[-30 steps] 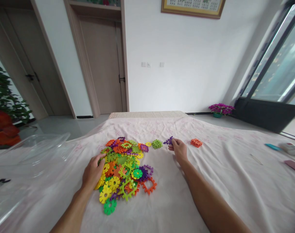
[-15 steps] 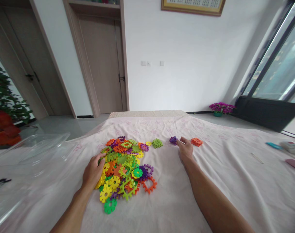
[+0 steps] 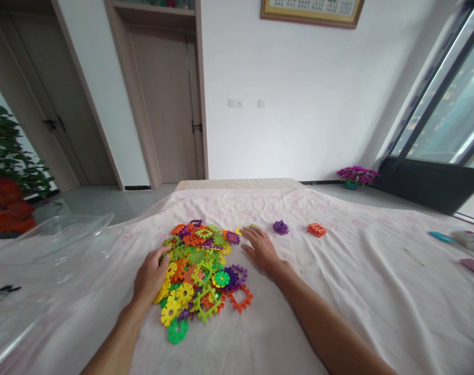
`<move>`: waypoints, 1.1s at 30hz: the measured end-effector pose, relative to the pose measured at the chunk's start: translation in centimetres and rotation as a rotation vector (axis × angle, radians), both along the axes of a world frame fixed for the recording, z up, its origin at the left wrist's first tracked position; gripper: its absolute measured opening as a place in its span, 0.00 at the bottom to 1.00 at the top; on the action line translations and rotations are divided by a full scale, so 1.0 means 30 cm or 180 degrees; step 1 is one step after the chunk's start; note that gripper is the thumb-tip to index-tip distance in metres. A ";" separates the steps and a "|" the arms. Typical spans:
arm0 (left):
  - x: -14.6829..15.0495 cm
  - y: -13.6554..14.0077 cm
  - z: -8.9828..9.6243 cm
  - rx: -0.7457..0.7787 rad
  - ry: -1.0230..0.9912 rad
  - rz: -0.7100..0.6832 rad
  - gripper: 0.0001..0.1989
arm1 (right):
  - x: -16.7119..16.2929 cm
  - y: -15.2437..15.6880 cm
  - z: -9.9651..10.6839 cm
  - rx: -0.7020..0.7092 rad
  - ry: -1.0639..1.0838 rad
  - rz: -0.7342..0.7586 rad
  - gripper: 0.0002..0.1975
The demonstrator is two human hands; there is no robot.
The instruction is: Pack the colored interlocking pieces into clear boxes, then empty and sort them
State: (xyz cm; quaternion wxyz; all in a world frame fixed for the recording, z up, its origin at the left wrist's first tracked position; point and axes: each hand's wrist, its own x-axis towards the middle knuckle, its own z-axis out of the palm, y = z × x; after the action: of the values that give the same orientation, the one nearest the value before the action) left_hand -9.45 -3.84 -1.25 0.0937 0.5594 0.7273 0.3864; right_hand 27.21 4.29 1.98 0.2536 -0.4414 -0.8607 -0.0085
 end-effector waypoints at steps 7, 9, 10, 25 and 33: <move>0.002 0.003 0.001 0.0023 0.0057 0.0020 0.21 | -0.067 -0.023 0.000 -0.0209 -0.0362 0.0146 0.26; 0.001 0.004 0.000 0.0032 0.0060 0.0011 0.20 | -0.071 -0.023 0.011 -0.0169 -0.0283 0.0211 0.23; 0.000 0.004 -0.001 0.0032 0.0055 0.0016 0.20 | -0.072 -0.023 0.017 -0.0141 -0.0243 0.0240 0.20; -0.003 0.006 -0.007 0.0034 0.0087 0.0030 0.20 | 0.044 0.099 -0.033 -0.0137 0.2262 -0.0997 0.17; 0.001 0.004 0.003 0.0017 0.0026 0.0001 0.20 | 0.179 0.175 -0.069 -0.0766 0.3764 -0.1585 0.24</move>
State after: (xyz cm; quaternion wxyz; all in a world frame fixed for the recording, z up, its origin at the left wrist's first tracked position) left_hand -9.43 -3.73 -1.16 0.0891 0.5611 0.7268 0.3860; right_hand 32.58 9.55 -0.10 0.6236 -0.5831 -0.4430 0.2737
